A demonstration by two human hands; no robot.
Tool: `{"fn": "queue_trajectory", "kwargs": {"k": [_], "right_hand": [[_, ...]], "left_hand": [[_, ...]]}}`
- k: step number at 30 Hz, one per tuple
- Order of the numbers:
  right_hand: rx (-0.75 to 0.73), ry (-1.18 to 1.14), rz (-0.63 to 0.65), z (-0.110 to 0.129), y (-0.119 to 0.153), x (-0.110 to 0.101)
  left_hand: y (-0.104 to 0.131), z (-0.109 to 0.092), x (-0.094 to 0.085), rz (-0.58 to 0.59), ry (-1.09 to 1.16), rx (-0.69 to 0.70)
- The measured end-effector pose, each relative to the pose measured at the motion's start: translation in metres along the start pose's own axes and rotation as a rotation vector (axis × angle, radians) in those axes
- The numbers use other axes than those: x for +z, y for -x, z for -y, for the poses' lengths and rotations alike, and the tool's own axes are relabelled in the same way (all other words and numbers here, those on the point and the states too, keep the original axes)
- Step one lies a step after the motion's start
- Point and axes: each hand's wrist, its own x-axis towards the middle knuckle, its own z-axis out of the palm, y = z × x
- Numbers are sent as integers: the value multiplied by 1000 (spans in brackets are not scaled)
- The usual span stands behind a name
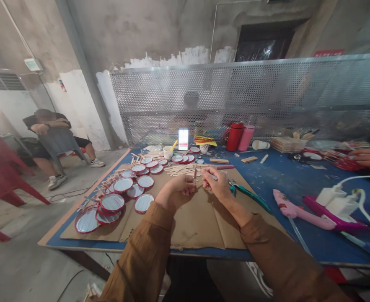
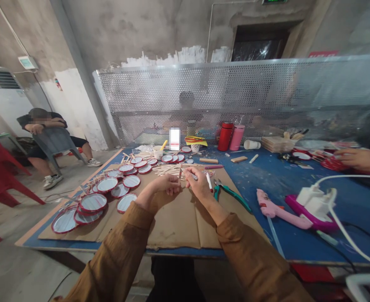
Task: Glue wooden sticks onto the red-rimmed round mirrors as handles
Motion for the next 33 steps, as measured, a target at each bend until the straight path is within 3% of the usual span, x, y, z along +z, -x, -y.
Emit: {"fn": "queue_trajectory", "kwargs": {"k": [18, 29, 33], "right_hand": [[-25, 10, 28, -3, 0, 0], [-24, -6, -83, -4, -1, -2], [-45, -15, -49, -2, -1, -1]], "left_hand": [[-2, 3, 0, -12, 1, -9], [0, 2, 0, -15, 37, -16], [-1, 2, 0, -8, 42, -17]]}}
